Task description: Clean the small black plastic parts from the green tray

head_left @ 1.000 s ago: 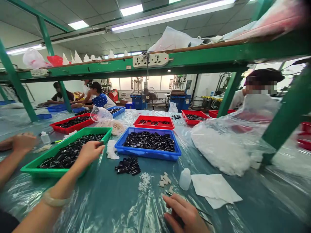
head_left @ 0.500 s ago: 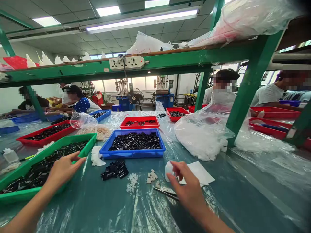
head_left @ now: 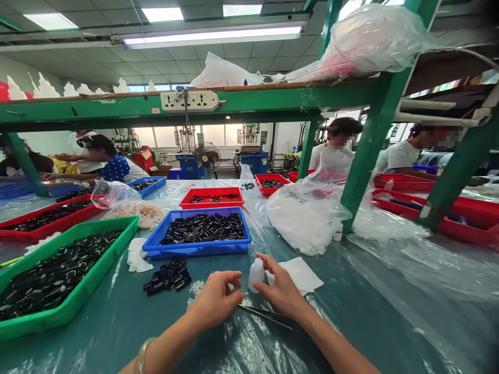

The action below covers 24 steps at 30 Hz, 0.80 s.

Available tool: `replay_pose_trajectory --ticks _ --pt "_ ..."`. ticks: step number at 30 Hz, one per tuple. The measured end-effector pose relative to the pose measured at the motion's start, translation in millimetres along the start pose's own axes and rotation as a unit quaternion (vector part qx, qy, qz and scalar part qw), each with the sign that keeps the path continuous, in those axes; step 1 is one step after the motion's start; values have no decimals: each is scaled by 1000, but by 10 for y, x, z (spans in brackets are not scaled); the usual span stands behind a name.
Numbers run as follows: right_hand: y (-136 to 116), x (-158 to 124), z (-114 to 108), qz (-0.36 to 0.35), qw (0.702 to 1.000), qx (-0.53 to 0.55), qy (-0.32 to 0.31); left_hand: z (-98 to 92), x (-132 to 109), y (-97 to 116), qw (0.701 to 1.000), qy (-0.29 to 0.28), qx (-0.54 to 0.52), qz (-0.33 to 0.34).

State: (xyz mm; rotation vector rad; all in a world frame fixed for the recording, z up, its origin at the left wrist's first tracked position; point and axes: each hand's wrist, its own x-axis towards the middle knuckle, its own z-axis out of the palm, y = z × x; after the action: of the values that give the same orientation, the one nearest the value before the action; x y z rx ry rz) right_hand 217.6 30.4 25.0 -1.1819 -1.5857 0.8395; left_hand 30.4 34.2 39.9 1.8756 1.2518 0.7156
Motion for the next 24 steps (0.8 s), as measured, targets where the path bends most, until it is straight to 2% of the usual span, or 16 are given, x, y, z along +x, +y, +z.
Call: replay_pose_trajectory --ticks 3,8,14,24 --pt "-46 31 -75 7 995 90 -50 107 -12 -21 999 17 -51 8" --pt "-123 9 -152 23 971 205 -120 159 -78 -61 981 25 -190 -13" --pt "-124 -13 -161 34 950 267 -160 172 -121 -41 945 -30 -324 -32" --pt "-58 -13 -93 44 934 302 -185 182 -190 -21 896 -110 -430 -26"
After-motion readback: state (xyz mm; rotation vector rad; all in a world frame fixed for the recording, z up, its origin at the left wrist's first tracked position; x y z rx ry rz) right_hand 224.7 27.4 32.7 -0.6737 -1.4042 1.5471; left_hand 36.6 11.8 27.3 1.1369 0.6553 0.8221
